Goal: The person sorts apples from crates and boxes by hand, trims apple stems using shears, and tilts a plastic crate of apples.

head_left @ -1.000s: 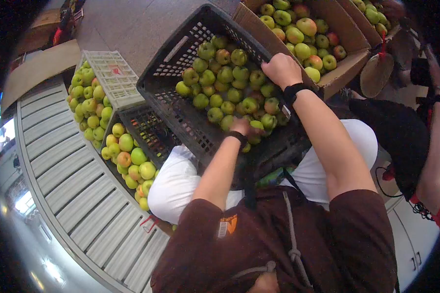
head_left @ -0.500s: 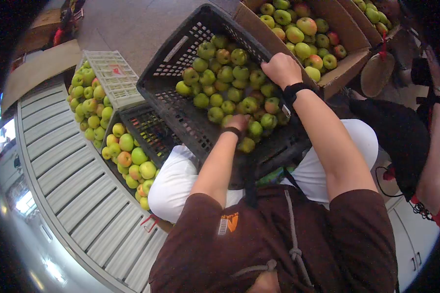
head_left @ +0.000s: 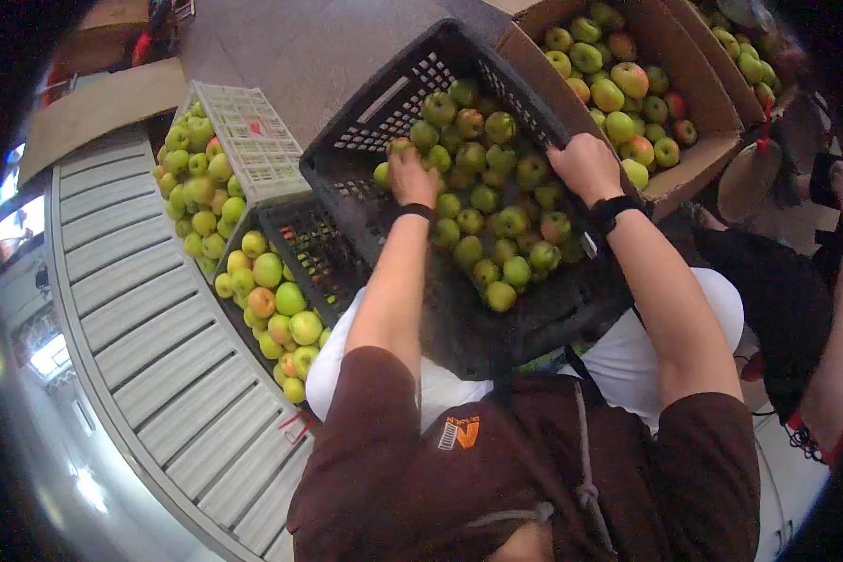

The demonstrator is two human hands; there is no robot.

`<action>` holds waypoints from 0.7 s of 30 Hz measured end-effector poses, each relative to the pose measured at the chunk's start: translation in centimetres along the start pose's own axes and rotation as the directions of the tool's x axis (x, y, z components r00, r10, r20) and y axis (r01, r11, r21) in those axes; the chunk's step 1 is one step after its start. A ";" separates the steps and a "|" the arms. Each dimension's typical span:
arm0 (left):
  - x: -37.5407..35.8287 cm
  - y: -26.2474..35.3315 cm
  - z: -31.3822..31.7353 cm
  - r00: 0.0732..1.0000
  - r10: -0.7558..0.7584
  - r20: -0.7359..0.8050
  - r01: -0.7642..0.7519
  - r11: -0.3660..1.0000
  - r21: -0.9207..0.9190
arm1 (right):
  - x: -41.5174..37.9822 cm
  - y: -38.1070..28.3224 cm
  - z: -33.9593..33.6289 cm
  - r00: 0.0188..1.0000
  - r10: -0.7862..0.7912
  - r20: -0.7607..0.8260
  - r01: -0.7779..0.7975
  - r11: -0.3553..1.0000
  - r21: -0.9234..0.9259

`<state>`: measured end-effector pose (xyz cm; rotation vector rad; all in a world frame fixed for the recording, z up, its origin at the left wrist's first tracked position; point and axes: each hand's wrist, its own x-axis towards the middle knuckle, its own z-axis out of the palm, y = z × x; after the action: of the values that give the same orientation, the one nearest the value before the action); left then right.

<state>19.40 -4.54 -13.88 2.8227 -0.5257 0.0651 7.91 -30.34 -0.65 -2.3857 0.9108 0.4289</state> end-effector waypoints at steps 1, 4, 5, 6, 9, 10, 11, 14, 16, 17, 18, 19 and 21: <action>1.1 0.0 -1.1 0.994 -0.096 0.060 0.093 0.994 0.059 | 0.0 0.1 0.1 1.000 -0.007 -0.002 0.007 1.000 -0.002; 3.9 -1.1 -1.9 0.904 -0.343 0.253 0.296 0.932 0.208 | 0.0 0.3 0.1 1.000 -0.004 -0.012 0.004 1.000 0.007; 4.9 -3.3 0.3 0.855 -0.393 0.337 0.329 0.915 0.232 | 0.1 0.3 0.1 1.000 0.003 -0.013 -0.003 1.000 0.012; 5.5 -5.2 2.2 0.794 -0.440 0.419 0.358 0.896 0.262 | 0.1 0.2 0.1 1.000 0.012 -0.001 -0.012 1.000 0.012; 6.3 -9.0 5.2 0.725 -0.389 0.569 0.380 0.914 0.141 | 0.2 0.6 0.5 1.000 -0.009 -0.017 0.010 0.999 0.031; 6.1 -7.2 3.2 0.751 -0.387 0.535 0.365 0.918 0.151 | 0.3 0.7 0.6 1.000 -0.011 -0.017 0.011 0.999 0.030; 6.1 -6.9 2.9 0.742 -0.390 0.545 0.371 0.916 0.150 | 0.3 0.7 0.6 1.000 -0.013 -0.017 0.013 0.999 0.029; 5.0 -6.5 2.6 0.784 -0.459 0.417 0.442 0.886 0.144 | 0.1 0.6 0.3 0.999 -0.031 -0.017 0.032 0.998 0.048; 5.0 -7.2 3.6 0.752 -0.494 0.436 0.494 0.861 0.124 | 0.0 0.5 0.2 1.000 0.000 -0.009 0.001 0.997 0.072; 4.8 -7.6 4.2 0.734 -0.514 0.443 0.523 0.845 0.113 | 0.0 0.6 0.1 1.000 -0.002 -0.018 0.003 0.998 0.063; 4.1 -4.7 1.9 0.775 -0.534 0.337 0.518 0.843 0.145 | 0.0 0.6 0.2 1.000 -0.008 -0.023 0.010 0.998 0.055; 3.3 -2.4 -0.4 0.780 -0.454 0.430 0.492 0.870 0.026 | 0.0 0.5 0.2 0.999 -0.017 -0.027 0.018 0.999 0.048; 1.4 0.8 -3.3 0.778 -0.256 0.574 0.445 0.870 -0.214 | 0.1 0.4 0.2 1.000 0.001 -0.022 0.000 0.999 0.043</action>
<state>20.45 -4.86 -10.33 2.5109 -0.0678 -0.8263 7.69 -30.56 -1.05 -2.3554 0.9209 0.3798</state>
